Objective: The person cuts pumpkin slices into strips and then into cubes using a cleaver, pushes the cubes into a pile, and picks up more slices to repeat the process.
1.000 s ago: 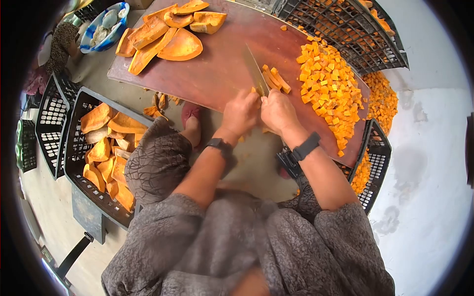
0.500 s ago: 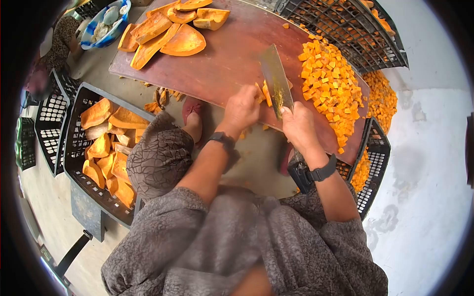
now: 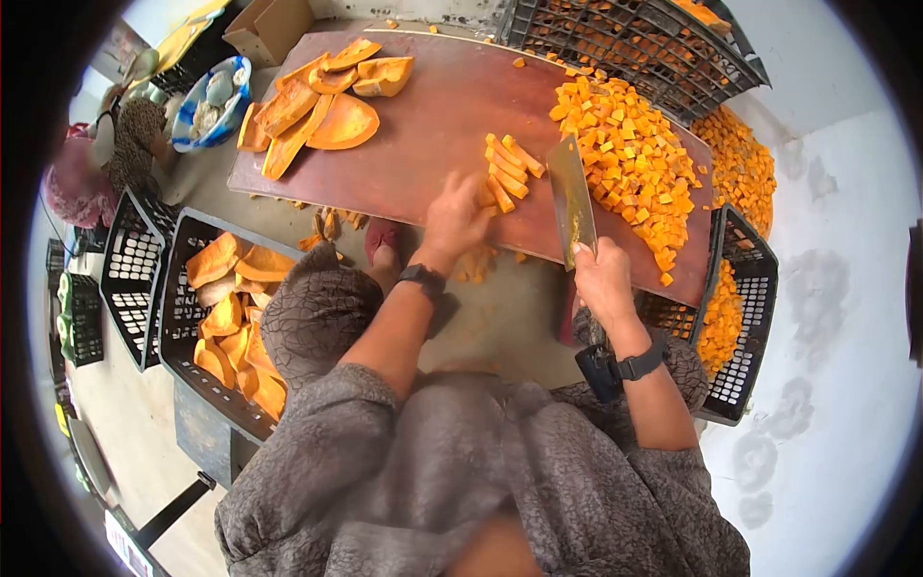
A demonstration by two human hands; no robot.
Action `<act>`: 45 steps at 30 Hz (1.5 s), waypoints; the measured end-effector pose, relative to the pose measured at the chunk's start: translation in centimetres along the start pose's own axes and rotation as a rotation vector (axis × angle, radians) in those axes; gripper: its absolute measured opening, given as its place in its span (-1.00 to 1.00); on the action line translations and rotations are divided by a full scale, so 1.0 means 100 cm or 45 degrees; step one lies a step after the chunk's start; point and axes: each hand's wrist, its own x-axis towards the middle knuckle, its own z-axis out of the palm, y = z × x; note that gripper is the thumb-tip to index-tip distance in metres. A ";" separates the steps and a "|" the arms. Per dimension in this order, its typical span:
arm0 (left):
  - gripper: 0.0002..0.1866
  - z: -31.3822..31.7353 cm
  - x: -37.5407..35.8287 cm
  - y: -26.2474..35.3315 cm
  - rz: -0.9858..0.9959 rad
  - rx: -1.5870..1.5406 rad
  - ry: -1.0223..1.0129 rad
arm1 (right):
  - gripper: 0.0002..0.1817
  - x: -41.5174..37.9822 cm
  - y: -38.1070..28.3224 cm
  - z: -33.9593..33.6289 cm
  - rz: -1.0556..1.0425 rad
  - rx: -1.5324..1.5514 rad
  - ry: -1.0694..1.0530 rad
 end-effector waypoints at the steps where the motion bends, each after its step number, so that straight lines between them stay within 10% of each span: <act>1: -0.52 0.001 0.001 0.000 0.002 0.044 0.010 | -0.68 -0.002 0.006 0.002 0.025 -0.008 0.010; 33: -0.61 -0.019 0.001 0.000 0.097 0.380 -0.303 | -0.77 -0.026 0.023 0.005 0.205 0.218 -0.072; 45: -0.86 0.015 0.006 0.046 0.665 0.434 -0.317 | -0.76 -0.029 0.024 0.006 0.270 0.171 -0.090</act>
